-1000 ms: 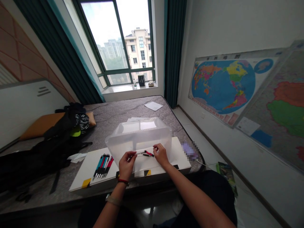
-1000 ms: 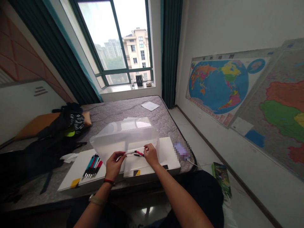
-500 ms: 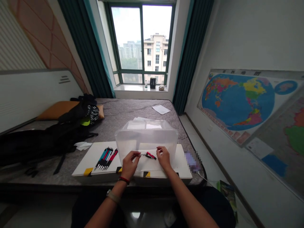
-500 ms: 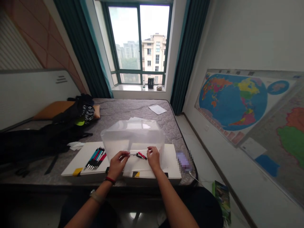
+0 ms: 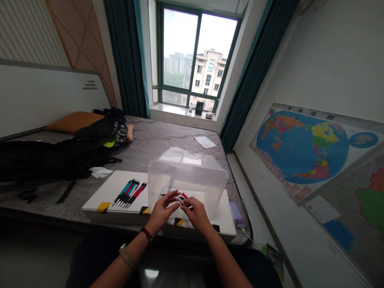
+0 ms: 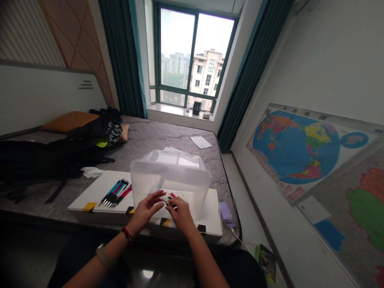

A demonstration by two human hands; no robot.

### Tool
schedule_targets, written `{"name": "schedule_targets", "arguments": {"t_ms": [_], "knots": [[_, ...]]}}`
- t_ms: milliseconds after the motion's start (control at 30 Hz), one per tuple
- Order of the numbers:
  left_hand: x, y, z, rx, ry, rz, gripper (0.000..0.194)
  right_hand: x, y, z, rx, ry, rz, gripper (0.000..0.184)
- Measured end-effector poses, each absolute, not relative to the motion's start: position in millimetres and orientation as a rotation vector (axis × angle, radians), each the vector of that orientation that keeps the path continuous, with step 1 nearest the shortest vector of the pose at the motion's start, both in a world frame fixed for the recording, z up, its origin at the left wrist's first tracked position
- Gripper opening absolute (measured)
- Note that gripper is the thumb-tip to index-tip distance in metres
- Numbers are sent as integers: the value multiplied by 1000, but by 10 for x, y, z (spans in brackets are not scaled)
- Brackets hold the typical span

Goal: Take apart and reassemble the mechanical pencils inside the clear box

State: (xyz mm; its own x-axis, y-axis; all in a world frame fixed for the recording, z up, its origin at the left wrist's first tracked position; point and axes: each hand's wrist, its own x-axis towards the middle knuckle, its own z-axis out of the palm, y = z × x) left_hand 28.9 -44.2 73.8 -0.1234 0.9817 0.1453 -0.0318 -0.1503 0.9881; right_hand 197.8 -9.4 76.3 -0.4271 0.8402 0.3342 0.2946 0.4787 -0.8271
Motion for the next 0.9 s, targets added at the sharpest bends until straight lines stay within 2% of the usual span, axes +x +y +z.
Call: {"name": "schedule_targets", "arguments": {"t_ms": [133,267,400,533,667,900], "knots": [[298,-459,645,1338,1269,1332,34,1891,-95,696,-853,-1940,962,21],[265,-367,564,1406,1432,1450,28,1915,-24,569,-1029,-1814,919,40],[210,-224,385,1401,1591,1526,24,2030,80,462,-1253,-1570,815,27],[251,-133,193,1356,1665,1588,23,2083,156,337,-1321,-1502,716,24],[356,-53,127,1425,1671,1584,19,2064,220,175,-1371,-1442,602,32],[443,14,76,1518,1662,1479,16,2060,264,5,-1343,-1260,832,48]]}}
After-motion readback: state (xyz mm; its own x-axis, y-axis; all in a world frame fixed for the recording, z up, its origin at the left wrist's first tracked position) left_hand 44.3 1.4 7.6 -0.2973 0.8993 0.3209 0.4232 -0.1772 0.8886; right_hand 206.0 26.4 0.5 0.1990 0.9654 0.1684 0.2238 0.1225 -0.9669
